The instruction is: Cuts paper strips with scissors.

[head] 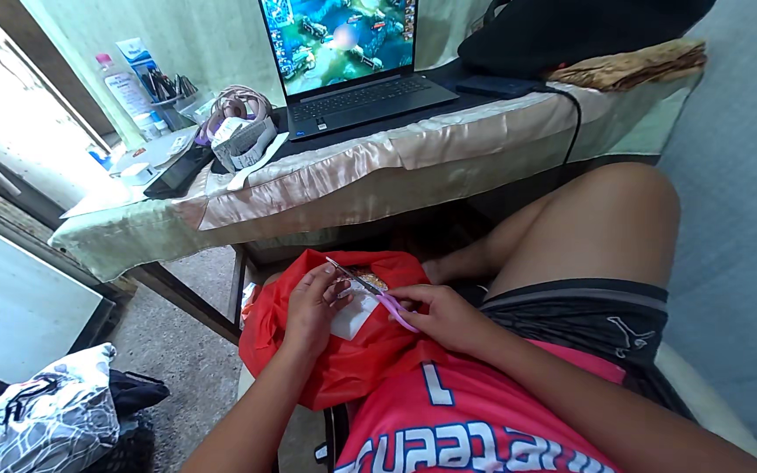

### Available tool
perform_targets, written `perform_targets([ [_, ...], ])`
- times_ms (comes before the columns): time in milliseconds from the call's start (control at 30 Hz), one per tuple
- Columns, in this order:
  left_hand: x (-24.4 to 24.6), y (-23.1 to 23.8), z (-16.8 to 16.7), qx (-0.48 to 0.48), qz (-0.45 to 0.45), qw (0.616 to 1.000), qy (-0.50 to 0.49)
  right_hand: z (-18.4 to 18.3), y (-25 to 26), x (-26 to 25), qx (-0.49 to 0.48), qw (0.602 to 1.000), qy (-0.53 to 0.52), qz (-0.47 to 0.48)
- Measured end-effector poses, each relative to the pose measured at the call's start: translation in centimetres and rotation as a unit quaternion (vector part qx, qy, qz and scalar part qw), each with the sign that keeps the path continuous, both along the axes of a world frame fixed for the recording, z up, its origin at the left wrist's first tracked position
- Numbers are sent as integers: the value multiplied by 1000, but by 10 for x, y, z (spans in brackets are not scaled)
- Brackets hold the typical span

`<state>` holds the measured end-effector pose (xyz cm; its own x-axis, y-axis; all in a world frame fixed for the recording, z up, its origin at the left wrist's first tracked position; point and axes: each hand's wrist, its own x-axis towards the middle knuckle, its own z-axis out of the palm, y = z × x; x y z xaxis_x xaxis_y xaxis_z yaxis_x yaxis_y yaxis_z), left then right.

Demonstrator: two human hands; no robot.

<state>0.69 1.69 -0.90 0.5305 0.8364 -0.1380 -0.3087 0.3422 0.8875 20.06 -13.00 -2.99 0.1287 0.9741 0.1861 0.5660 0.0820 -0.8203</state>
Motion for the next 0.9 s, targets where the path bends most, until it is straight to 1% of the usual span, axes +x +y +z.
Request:
perform_targets([
  [400,0,-1,0,4,6,1000,14,-2,-1,-2,-1,1000,-6,-3],
  [900,0,0,-1,45,2,999,19,-4,-1,0,16,1000,-12,10],
])
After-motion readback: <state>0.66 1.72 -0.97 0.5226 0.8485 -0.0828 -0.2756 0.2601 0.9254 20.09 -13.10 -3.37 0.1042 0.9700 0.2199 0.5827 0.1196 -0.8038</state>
